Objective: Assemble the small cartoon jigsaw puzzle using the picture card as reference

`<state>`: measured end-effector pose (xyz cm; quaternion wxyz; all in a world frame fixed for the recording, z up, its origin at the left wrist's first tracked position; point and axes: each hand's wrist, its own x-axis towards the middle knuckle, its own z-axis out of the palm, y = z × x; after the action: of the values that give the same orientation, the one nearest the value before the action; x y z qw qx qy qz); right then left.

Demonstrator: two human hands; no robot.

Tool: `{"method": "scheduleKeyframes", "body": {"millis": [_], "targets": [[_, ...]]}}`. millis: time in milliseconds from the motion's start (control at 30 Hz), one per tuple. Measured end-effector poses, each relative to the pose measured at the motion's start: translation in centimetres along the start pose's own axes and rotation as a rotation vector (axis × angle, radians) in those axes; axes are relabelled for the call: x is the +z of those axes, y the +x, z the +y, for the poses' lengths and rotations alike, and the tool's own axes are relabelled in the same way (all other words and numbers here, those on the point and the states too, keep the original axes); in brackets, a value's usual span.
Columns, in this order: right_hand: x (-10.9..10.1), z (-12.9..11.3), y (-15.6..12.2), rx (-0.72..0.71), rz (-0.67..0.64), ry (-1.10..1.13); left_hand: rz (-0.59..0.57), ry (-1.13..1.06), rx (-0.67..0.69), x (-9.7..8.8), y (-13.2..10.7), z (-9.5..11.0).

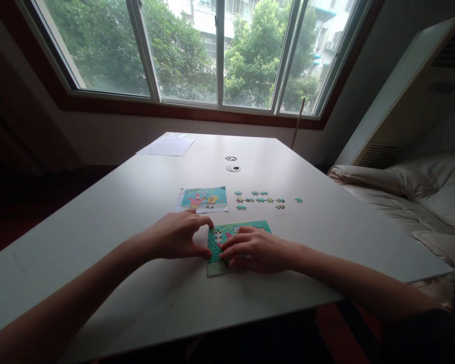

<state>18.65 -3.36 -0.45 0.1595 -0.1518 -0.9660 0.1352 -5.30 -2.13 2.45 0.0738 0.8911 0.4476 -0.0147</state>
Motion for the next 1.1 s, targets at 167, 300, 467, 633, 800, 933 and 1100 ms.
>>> {"method": "scheduleKeyframes", "body": {"millis": [167,300,467,633,800,933,1100], "targets": [[-0.8,0.8,-0.2,0.027,0.05,0.029,0.003,-0.01,0.006,0.0,0.1,0.0],[-1.6,2.6,-0.6,0.074,0.134,-0.031,-0.006,-0.027,-0.005,0.0,0.1,0.0],[-3.2,7.9,-1.9,0.371,0.317,-0.212,-0.011,-0.045,-0.003,0.1,0.0,-0.2],[-4.6,13.5,-3.7,0.649,0.272,-0.296,-0.018,-0.05,-0.001,0.0,0.1,-0.2],[-4.3,15.5,-4.2,0.695,0.23,-0.271,-0.031,-0.054,-0.017,0.0,0.2,-0.1],[-4.1,15.7,-3.9,0.716,0.217,-0.255,-0.045,-0.051,-0.023,-0.1,0.2,-0.1],[-4.3,15.5,-3.7,0.757,0.225,-0.249,-0.041,-0.059,-0.012,-0.1,0.2,-0.1]]}}
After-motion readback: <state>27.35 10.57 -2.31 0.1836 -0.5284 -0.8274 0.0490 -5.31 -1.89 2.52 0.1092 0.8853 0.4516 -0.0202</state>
